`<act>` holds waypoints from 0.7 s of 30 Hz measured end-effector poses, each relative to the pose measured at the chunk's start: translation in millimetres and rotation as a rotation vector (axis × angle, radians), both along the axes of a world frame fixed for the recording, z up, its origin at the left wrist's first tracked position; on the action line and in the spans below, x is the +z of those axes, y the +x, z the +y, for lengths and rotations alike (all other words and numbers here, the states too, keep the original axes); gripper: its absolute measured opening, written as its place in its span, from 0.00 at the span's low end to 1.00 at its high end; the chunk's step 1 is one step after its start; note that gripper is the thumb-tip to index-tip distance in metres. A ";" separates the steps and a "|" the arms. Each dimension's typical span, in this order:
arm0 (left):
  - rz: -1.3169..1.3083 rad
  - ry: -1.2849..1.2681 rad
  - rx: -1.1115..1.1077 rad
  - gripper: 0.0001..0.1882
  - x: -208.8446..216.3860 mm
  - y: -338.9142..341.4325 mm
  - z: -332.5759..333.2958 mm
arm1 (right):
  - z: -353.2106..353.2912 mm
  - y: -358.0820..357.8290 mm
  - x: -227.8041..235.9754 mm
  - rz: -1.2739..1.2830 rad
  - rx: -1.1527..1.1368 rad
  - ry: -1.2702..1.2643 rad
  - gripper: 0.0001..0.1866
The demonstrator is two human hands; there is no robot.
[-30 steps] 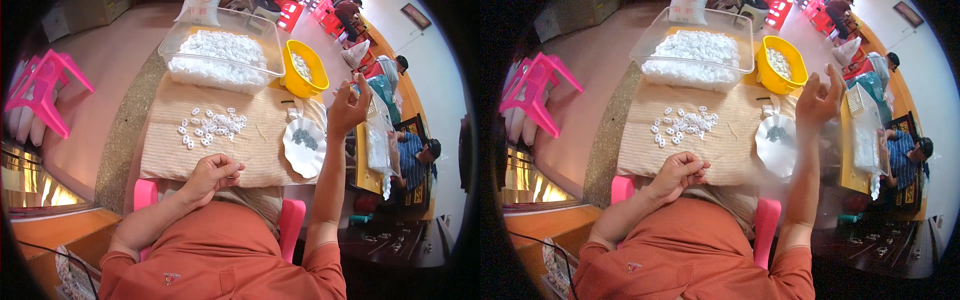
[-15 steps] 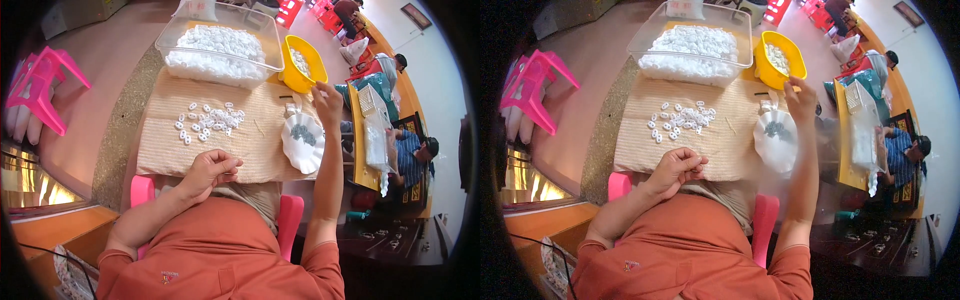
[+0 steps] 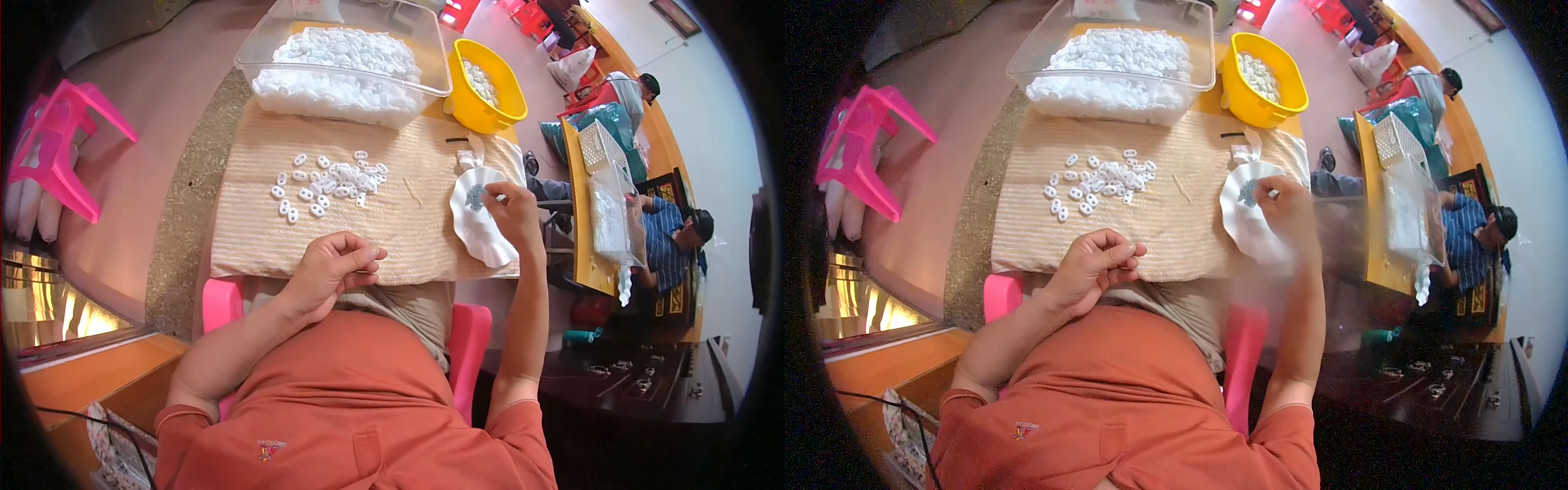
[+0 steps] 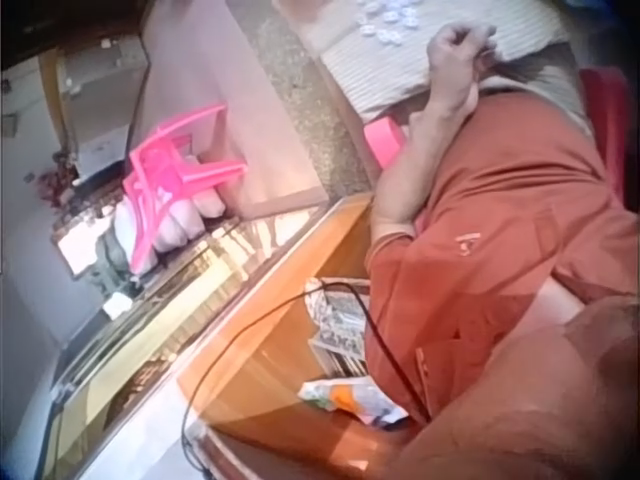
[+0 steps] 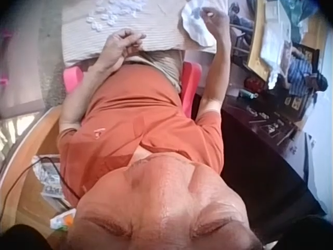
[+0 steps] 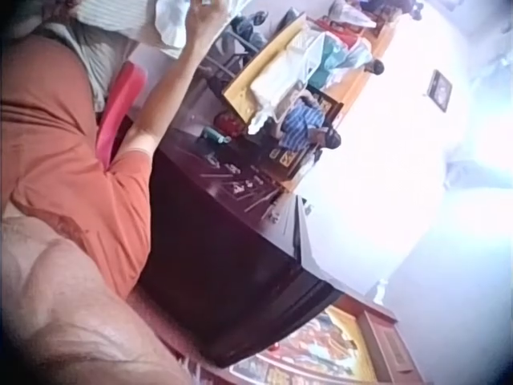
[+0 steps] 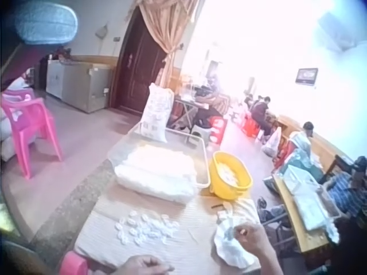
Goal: The person is threading small white plastic parts onto a thin wire or string at a workstation.
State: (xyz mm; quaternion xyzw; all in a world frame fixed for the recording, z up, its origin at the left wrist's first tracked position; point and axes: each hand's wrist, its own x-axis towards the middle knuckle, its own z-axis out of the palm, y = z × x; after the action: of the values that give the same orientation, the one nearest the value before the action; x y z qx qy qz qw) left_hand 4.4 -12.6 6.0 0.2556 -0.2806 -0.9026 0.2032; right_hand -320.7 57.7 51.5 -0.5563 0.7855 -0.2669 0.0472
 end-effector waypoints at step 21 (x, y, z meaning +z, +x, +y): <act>-0.002 -0.004 -0.006 0.04 -0.1 -0.5 2.0 | 16.1 32.9 -15.3 0.234 0.020 0.024 0.05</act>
State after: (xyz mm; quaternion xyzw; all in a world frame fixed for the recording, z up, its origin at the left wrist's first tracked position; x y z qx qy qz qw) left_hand 3.8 -10.6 6.0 0.2555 -0.2835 -0.9022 0.2009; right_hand -287.8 73.8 36.2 -0.5907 0.7833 -0.1900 -0.0357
